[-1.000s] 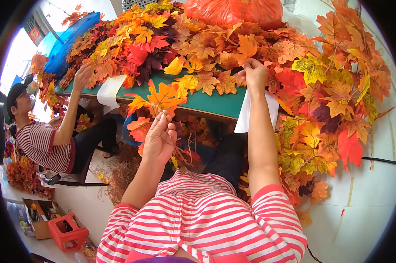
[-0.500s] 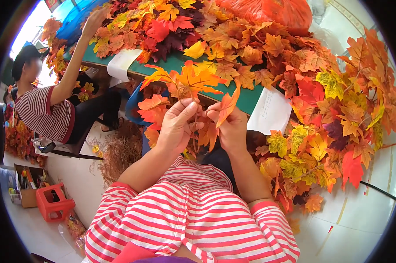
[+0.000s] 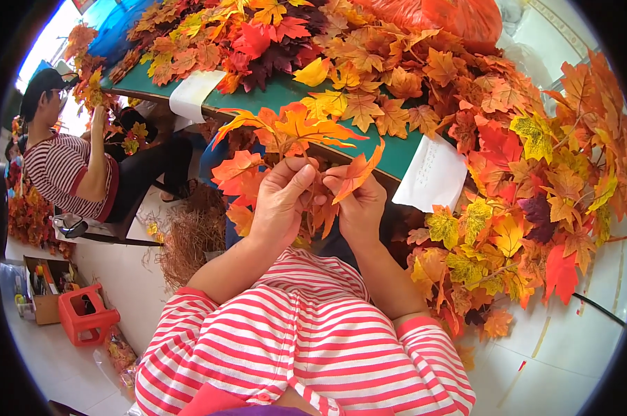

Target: The person assembles a decorative garland by hand, attaching individual artificial maple leaves to a central garland stem.

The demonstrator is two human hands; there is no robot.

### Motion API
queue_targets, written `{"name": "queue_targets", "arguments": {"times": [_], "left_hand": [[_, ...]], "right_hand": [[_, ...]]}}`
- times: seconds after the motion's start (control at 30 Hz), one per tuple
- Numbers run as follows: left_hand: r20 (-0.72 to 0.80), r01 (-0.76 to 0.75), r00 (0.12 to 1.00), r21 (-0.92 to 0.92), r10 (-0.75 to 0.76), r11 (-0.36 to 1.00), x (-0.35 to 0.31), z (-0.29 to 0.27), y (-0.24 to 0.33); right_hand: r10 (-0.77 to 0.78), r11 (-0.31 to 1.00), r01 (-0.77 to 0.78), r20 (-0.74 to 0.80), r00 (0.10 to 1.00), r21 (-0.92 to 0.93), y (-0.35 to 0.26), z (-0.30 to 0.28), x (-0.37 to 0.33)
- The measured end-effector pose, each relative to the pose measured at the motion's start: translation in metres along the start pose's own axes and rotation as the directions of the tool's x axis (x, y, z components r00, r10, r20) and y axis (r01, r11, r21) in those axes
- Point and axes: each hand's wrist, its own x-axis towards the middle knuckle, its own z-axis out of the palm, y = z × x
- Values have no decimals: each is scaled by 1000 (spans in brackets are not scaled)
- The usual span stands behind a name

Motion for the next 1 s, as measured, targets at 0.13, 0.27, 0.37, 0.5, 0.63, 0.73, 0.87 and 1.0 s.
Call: {"name": "queue_targets", "arguments": {"times": [0.13,0.27,0.37,0.5,0.63,0.73,0.87,1.0], "left_hand": [[18,-12,1000,10,12,1000,1,0,-2],[-12,-40,999,-2,40,999,0,2,-3],[-6,-66,998,13,66,998,1,-1,-8],[-7,-195,980,99,197,976,3,-3,-16],[4,-238,971,149,241,960,1,-4,-19],[-11,-293,955,127,297,948,1,-4,-23],[-4,-264,964,146,267,954,4,-10,-21],[-14,-129,991,70,131,989,6,-4,-10]], "right_hand": [[17,1000,-17,-10,1000,-2,-2,2,0],[39,999,-39,-13,999,24,-5,4,-1],[22,1000,-23,-26,999,-15,-4,6,-2],[45,998,-42,-71,996,44,-4,10,-5],[94,995,-92,-84,992,24,-9,11,-4],[65,998,-65,-100,993,5,-6,13,-2],[61,998,-61,-67,996,-2,-9,13,2],[71,997,-70,-51,996,17,-5,12,6]]}}
